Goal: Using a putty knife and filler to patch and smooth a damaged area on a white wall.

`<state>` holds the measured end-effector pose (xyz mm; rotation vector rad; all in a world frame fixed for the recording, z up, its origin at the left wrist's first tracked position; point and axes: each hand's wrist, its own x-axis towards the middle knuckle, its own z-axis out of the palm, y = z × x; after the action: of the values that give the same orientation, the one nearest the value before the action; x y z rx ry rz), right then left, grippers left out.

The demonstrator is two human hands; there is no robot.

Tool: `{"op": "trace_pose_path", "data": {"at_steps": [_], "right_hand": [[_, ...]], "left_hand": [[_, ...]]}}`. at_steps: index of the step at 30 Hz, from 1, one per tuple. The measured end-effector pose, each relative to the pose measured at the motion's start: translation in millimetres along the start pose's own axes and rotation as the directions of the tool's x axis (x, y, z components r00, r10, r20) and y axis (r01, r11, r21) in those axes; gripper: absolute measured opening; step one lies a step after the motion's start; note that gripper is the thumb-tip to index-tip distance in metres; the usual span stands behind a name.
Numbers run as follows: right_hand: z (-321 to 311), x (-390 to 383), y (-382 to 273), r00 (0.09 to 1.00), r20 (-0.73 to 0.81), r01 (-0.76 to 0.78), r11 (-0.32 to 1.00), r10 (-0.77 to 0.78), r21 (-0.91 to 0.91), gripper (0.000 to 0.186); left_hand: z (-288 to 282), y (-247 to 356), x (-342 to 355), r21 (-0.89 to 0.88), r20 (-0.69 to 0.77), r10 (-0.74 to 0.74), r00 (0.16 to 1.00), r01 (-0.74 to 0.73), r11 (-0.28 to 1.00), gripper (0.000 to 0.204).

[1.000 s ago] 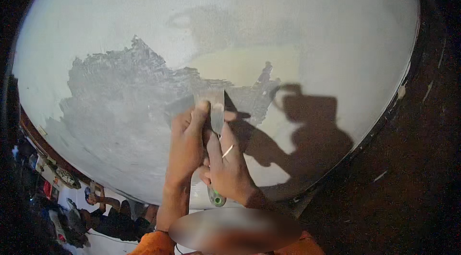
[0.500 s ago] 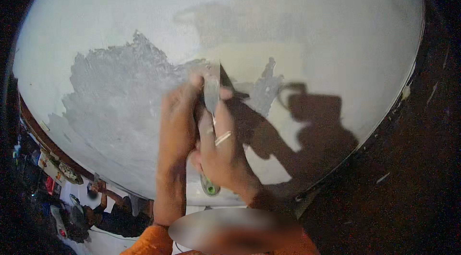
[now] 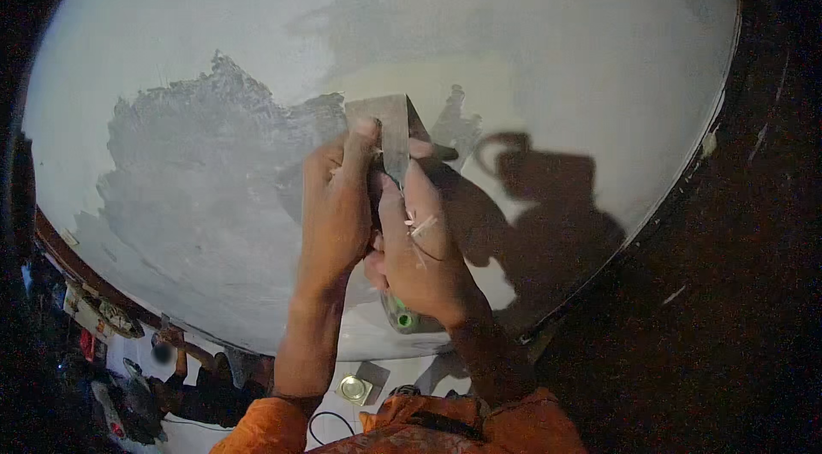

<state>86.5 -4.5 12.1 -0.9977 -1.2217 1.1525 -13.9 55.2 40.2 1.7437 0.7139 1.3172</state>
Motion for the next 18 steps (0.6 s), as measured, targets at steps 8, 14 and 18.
{"op": "trace_pose_path", "data": {"at_steps": [8,14,18], "right_hand": [[-4.7,-29.2,37.5,0.987,-0.158,0.029,0.985,-0.002,0.172,0.037],[-7.4,-28.4,13.5,0.99,-0.114,-0.055,0.974,0.082,0.22,0.026],[-5.4,-30.0,25.3,0.978,-0.199,-0.037,0.989,0.065,0.14,0.025]], "left_hand": [[22.9,-27.2,-27.3,0.02,0.029,-0.063,0.998,0.062,0.998,0.052],[25.8,-5.8,-19.5,-0.034,0.061,-0.125,0.99,0.127,0.991,0.051],[30.9,-25.4,-24.2,-0.012,-0.002,-0.054,0.999,0.054,0.998,0.049]]}}
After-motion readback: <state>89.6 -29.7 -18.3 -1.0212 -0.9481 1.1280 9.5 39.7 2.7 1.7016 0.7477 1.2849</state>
